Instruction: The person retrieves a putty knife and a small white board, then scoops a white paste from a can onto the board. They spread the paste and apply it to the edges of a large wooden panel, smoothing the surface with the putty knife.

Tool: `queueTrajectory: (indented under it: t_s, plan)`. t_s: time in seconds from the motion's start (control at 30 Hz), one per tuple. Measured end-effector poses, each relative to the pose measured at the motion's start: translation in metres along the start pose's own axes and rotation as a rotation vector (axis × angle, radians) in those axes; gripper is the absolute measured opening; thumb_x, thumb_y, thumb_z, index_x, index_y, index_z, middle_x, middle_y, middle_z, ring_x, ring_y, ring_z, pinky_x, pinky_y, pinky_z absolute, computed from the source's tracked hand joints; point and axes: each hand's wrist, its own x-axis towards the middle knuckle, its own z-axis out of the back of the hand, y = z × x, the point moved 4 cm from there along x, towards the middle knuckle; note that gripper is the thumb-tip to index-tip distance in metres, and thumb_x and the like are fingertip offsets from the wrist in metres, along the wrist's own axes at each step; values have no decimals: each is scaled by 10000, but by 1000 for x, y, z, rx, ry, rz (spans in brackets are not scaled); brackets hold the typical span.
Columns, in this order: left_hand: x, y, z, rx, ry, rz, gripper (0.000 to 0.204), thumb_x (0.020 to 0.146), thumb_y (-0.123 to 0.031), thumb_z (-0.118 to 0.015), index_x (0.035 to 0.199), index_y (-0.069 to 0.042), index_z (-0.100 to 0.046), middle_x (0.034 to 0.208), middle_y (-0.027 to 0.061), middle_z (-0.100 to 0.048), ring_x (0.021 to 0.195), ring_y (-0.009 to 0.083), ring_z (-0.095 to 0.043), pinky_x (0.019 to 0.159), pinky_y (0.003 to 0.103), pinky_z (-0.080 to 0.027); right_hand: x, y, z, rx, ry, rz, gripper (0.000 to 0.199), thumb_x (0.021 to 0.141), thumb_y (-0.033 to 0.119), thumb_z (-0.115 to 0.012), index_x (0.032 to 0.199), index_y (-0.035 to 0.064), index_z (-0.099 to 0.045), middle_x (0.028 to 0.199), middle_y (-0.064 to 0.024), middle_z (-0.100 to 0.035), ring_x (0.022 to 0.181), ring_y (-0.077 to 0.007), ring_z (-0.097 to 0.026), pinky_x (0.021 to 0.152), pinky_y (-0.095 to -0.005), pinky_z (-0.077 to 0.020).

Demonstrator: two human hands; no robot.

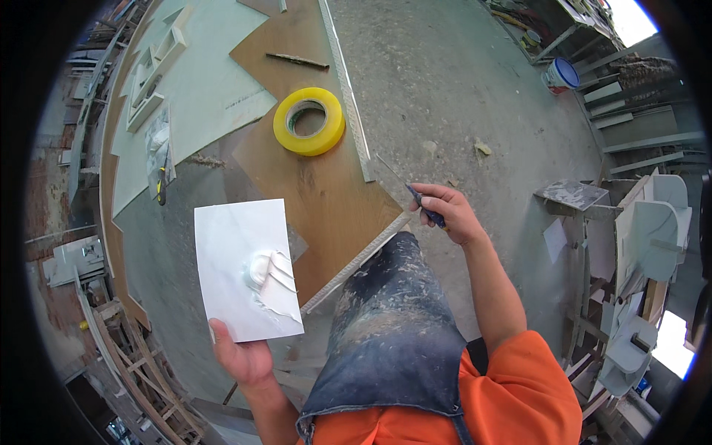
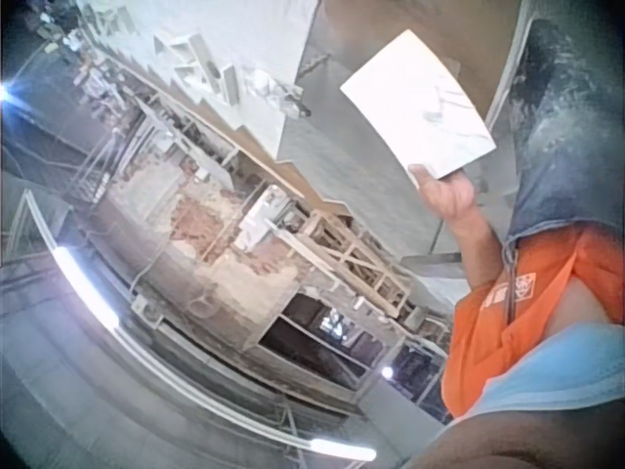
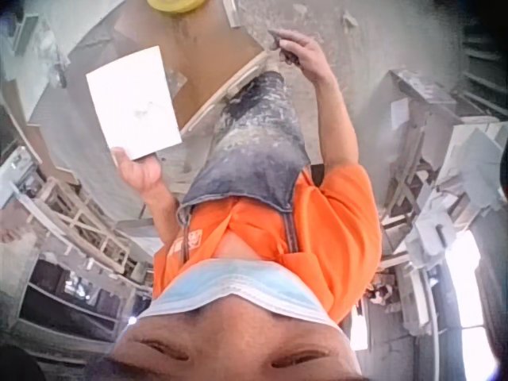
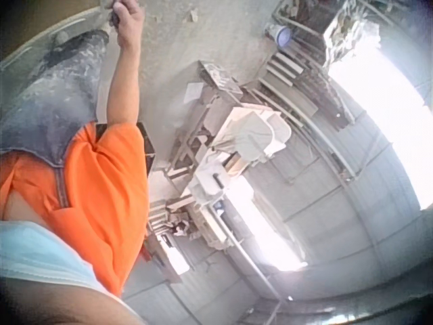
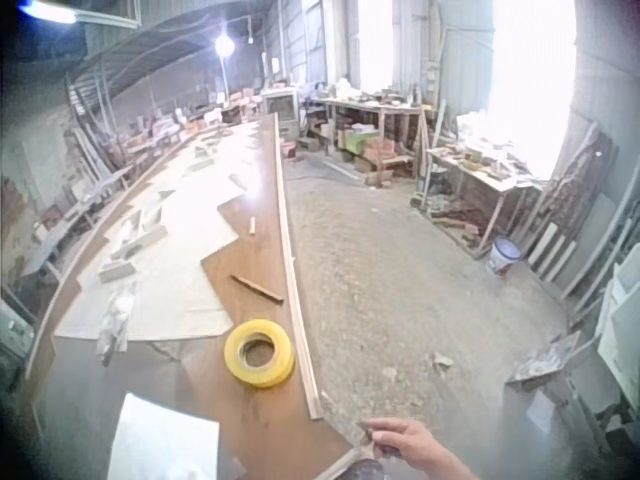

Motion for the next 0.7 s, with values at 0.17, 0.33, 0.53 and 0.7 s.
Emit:
queueTrajectory:
  t_s: [0.17,0.33,0.53,0.7]
  plan:
    - [-9,-5,-4,7,-11,-23,745,1017,-456,-577,1518,46,-352,1522,150,-459,1392,307,-451,1176,462,-334,1,-14,-7,-40,-14,-1,403,952,103,-630,1341,-3,-630,1010,-76,-712,751,-112,-612,683,-260,-500]
    - [-18,-7,-11,29,-2,-41,723,1029,-456,-562,1528,22,-352,1540,142,-450,1409,309,-433,1195,470,-311,7,-37,-7,-101,-5,21,429,956,104,-648,1371,1,-612,1035,-41,-700,785,-104,-604,730,-257,-504]
    - [-22,0,-29,20,-60,-30,706,1025,-420,-561,1513,48,-360,1520,153,-463,1397,308,-445,1181,464,-332,10,-61,6,-150,-1,67,453,951,84,-673,1396,34,-606,1081,-19,-702,816,-86,-602,761,-263,-517]
    - [-21,4,-44,40,-11,0,709,1028,-451,-556,1522,22,-367,1530,140,-463,1402,307,-441,1188,463,-319,12,-75,19,-221,-86,134,455,941,92,-689,1387,42,-617,1086,-26,-706,841,-94,-611,776,-266,-526]
